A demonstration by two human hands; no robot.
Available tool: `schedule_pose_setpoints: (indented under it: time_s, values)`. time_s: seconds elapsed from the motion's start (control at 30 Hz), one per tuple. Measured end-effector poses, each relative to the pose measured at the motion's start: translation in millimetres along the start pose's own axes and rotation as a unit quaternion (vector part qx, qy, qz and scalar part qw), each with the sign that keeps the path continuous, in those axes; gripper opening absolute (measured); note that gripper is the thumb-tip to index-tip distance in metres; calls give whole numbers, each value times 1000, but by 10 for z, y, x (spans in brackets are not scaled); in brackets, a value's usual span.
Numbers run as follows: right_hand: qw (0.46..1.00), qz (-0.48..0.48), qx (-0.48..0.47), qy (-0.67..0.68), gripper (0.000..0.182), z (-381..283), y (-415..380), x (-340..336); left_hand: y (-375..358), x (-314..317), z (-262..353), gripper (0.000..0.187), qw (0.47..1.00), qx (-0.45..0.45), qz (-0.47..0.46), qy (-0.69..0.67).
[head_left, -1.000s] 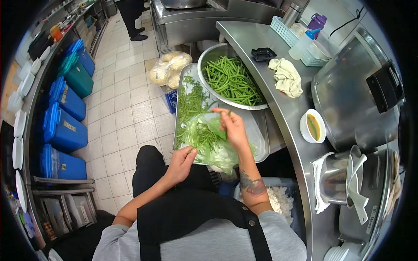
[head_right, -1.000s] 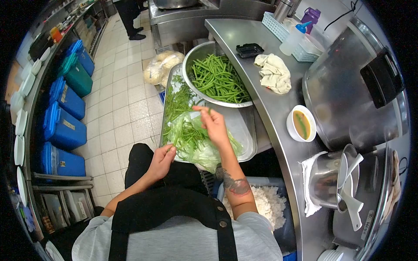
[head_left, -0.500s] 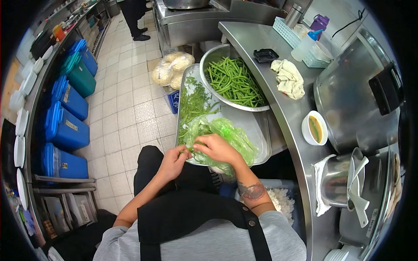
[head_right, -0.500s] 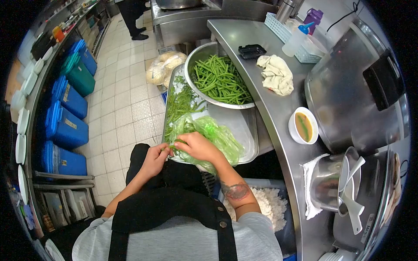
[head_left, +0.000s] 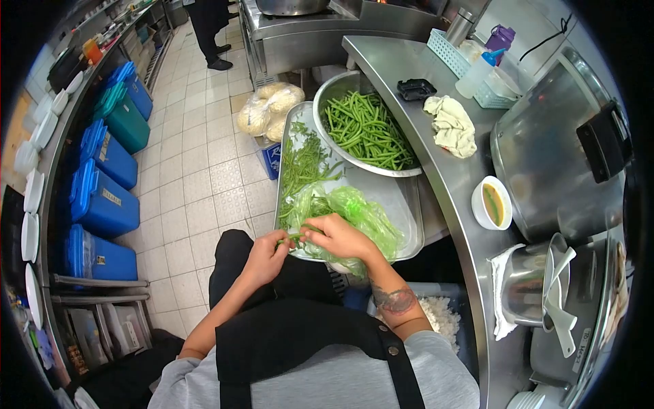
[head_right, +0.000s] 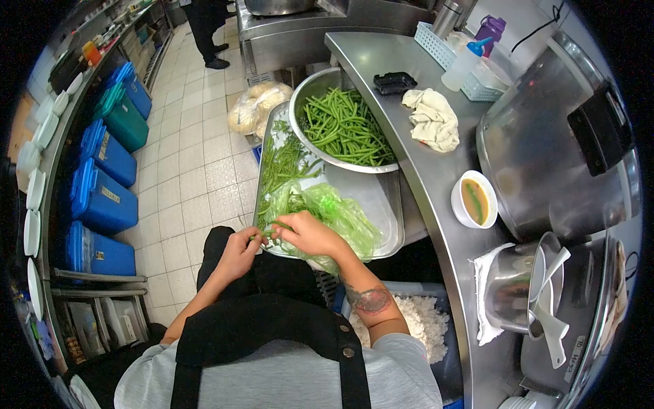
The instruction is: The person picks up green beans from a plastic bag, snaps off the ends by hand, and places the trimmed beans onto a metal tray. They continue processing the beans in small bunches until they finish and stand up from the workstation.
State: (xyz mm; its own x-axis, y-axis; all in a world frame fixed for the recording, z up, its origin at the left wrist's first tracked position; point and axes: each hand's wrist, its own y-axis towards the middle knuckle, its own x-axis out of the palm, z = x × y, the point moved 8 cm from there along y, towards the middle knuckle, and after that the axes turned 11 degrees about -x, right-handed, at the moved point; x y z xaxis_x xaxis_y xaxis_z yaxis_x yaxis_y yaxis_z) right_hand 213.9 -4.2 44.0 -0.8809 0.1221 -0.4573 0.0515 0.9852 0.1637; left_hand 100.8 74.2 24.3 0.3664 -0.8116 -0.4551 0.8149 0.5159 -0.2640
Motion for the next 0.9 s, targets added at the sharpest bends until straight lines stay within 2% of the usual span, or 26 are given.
schedule_pose_setpoints:
  time_s: [0.1, 0.33, 0.5, 0.6, 0.7, 0.73, 0.77, 0.8, 0.83, 0.87, 0.9]
  values:
    - [999, 48, 9, 8, 24, 17, 19, -51, -1, 26, 65, 19, 1000, 25, 2, -18]
    - [995, 88, 29, 43, 23, 112, 36, 8, -14, 16, 96, 20, 999, 13, -16, -42]
    - [995, 90, 38, 37, 21, 123, 32, 30, 58, 203, -150, 20, 997, 19, -30, -75]
    - [993, 89, 24, 69, 20, 129, 30, 28, 2, 263, -141, 19, 995, 53, -10, -78]
    - [976, 94, 16, 198, 17, 317, 41, 61, -36, 225, -70, 22, 993, 23, -15, -110]
    - [954, 153, 40, 256, 17, 396, 23, -14, -30, 217, -91, 23, 993, 8, -9, -115]
    - [924, 210, 65, 313, 17, 471, -3, -70, 53, 280, -271, 29, 973, -32, -28, -227]
    - [885, 267, 92, 369, 17, 538, -46, -104, 79, 260, -313, 31, 960, -32, -39, -276]
    - [818, 356, 128, 433, 17, 574, -93, -196, 131, 221, -342, 32, 943, -32, -50, -326]
    - [832, 359, 114, 407, 17, 600, -95, -276, 185, 202, -350, 35, 924, -32, -61, -376]
    - [845, 362, 101, 381, 17, 645, -122, -348, 195, 165, -315, 41, 928, -28, -47, -370]
